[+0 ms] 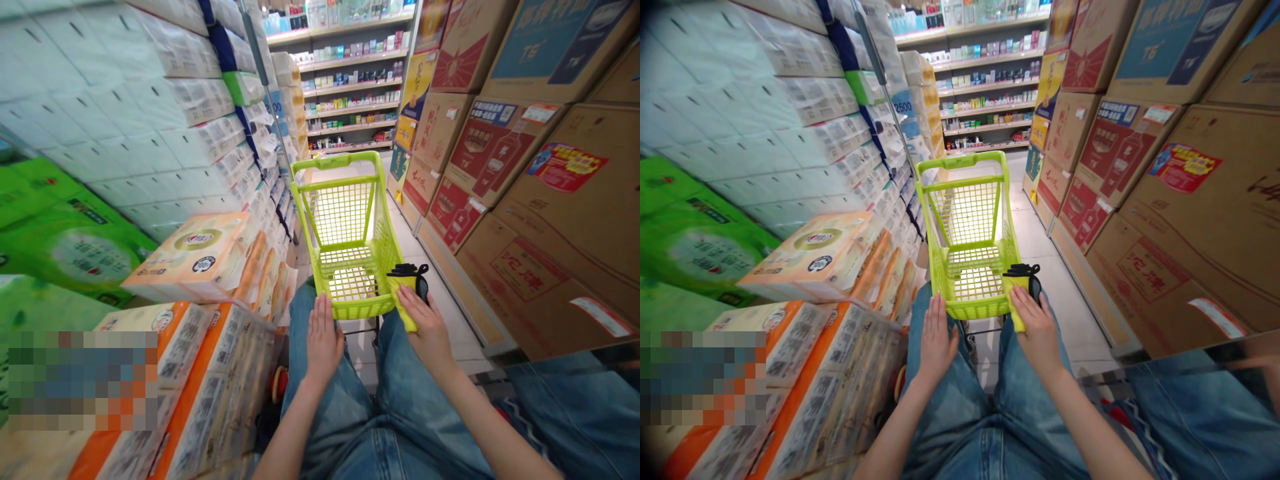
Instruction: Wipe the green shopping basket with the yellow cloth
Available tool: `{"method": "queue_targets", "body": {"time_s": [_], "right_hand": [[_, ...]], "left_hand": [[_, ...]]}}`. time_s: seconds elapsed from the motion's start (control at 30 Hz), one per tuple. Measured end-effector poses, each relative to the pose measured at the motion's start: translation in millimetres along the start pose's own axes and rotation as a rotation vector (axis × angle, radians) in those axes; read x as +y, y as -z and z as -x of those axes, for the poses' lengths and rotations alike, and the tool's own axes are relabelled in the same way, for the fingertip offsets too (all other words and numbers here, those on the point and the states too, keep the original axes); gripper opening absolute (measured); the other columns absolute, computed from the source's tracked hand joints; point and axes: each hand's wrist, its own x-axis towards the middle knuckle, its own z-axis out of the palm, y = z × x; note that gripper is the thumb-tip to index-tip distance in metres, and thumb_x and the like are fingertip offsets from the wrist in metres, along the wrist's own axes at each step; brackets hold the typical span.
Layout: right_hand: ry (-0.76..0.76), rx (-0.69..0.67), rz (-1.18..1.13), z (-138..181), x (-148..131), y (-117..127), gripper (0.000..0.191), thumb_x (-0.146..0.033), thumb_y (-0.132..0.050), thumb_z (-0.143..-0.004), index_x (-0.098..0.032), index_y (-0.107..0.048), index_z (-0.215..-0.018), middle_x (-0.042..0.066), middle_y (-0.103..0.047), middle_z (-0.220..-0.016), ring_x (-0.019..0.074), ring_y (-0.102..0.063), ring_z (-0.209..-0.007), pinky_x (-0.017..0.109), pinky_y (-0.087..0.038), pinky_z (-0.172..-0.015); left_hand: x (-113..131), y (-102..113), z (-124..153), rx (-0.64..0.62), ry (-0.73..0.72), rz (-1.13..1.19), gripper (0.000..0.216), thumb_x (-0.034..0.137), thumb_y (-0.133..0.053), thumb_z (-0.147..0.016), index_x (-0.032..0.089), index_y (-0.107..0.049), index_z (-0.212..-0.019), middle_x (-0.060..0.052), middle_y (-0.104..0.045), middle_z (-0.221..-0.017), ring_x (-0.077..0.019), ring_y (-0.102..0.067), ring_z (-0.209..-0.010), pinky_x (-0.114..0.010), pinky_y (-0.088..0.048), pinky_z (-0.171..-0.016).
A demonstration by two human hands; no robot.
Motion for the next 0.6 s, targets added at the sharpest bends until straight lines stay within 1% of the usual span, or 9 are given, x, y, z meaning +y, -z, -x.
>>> {"method": "queue_targets", "body": {"time_s": [0.1, 0.17, 0.23, 0.3, 0.33, 0.4, 0.47, 0.53, 0.6], "right_hand": [[0.0, 0.012, -0.03, -3, -38, -18, 0.085, 0.002, -0.04, -0.07, -0.022, -0.034, -0.152, 0.009, -0.049, -0.148, 0.0229, -0.044, -0.139, 0.052, -0.033, -0.116], [0.055, -0.02, -0.071, -8, -68, -33, 0.083, 0.002, -0.04, -0.071, -0.019, -0.036, -0.151, 0.009, -0.05, -0.148, 0.0214, -0.044, -0.139, 0.049, -0.036, -0.115], [0.12, -0.058, -0.107, -14, -96, -48, 0.078, 0.002, -0.04, -0.072, -0.016, -0.04, -0.148, 0.01, -0.051, -0.146, 0.0201, -0.045, -0.138, 0.046, -0.038, -0.115], [0.17, -0.078, -0.133, -19, -114, -57, 0.075, 0.002, -0.041, -0.072, -0.014, -0.045, -0.145, 0.01, -0.052, -0.146, 0.0197, -0.045, -0.138, 0.044, -0.038, -0.115], [0.187, -0.088, -0.143, -21, -119, -59, 0.074, 0.002, -0.041, -0.071, -0.014, -0.047, -0.144, 0.01, -0.052, -0.146, 0.0196, -0.045, -0.138, 0.044, -0.038, -0.115], [0.213, -0.11, -0.154, -22, -117, -57, 0.077, 0.002, -0.042, -0.07, -0.015, -0.046, -0.144, 0.009, -0.052, -0.146, 0.019, -0.045, -0.138, 0.044, -0.037, -0.116], [0.238, -0.134, -0.153, -18, -103, -47, 0.08, 0.002, -0.041, -0.069, -0.019, -0.043, -0.146, 0.007, -0.052, -0.146, 0.0182, -0.046, -0.138, 0.046, -0.032, -0.118], [0.242, -0.129, -0.135, -12, -77, -34, 0.083, 0.001, -0.041, -0.068, -0.022, -0.041, -0.148, 0.006, -0.052, -0.146, 0.0178, -0.047, -0.137, 0.047, -0.027, -0.12], [0.199, -0.09, -0.096, -4, -46, -20, 0.082, 0.001, -0.041, -0.069, -0.023, -0.04, -0.148, 0.006, -0.052, -0.146, 0.0186, -0.046, -0.137, 0.048, -0.023, -0.121]], "left_hand": [[-1, 1, 0, 0.002, -0.007, 0.003, 0.083, 0.009, -0.044, -0.088, 0.019, 0.001, -0.157, -0.016, -0.024, -0.162, -0.0264, -0.018, -0.15, -0.054, -0.032, -0.117], [-2, 1, 1, -0.006, -0.014, -0.006, 0.083, 0.01, -0.044, -0.088, 0.018, 0.002, -0.156, -0.017, -0.024, -0.161, -0.0263, -0.018, -0.151, -0.053, -0.032, -0.117], [-4, 2, 2, -0.018, -0.018, -0.016, 0.083, 0.009, -0.043, -0.088, 0.018, 0.002, -0.157, -0.017, -0.024, -0.161, -0.0255, -0.017, -0.151, -0.052, -0.032, -0.118], [-5, 3, 2, -0.02, -0.017, -0.026, 0.083, 0.007, -0.042, -0.088, 0.02, 0.002, -0.157, -0.015, -0.025, -0.161, -0.0242, -0.019, -0.15, -0.05, -0.032, -0.118], [-5, 4, 2, -0.019, -0.013, -0.031, 0.083, 0.006, -0.041, -0.087, 0.021, 0.001, -0.157, -0.015, -0.026, -0.161, -0.0237, -0.02, -0.15, -0.05, -0.032, -0.118], [-5, 4, 2, -0.016, -0.011, -0.036, 0.082, 0.007, -0.042, -0.088, 0.02, 0.0, -0.157, -0.015, -0.027, -0.161, -0.0239, -0.02, -0.15, -0.05, -0.033, -0.118], [-4, 3, 2, -0.011, -0.012, -0.034, 0.08, 0.01, -0.043, -0.089, 0.018, -0.001, -0.157, -0.016, -0.027, -0.161, -0.0252, -0.02, -0.15, -0.051, -0.033, -0.117], [-3, 2, 2, 0.001, -0.011, -0.026, 0.08, 0.011, -0.044, -0.089, 0.017, -0.001, -0.157, -0.016, -0.026, -0.161, -0.026, -0.02, -0.15, -0.052, -0.032, -0.117], [-3, 0, 1, 0.011, -0.008, -0.018, 0.08, 0.01, -0.043, -0.089, 0.018, -0.001, -0.157, -0.016, -0.025, -0.161, -0.0264, -0.02, -0.15, -0.053, -0.032, -0.117]]}}
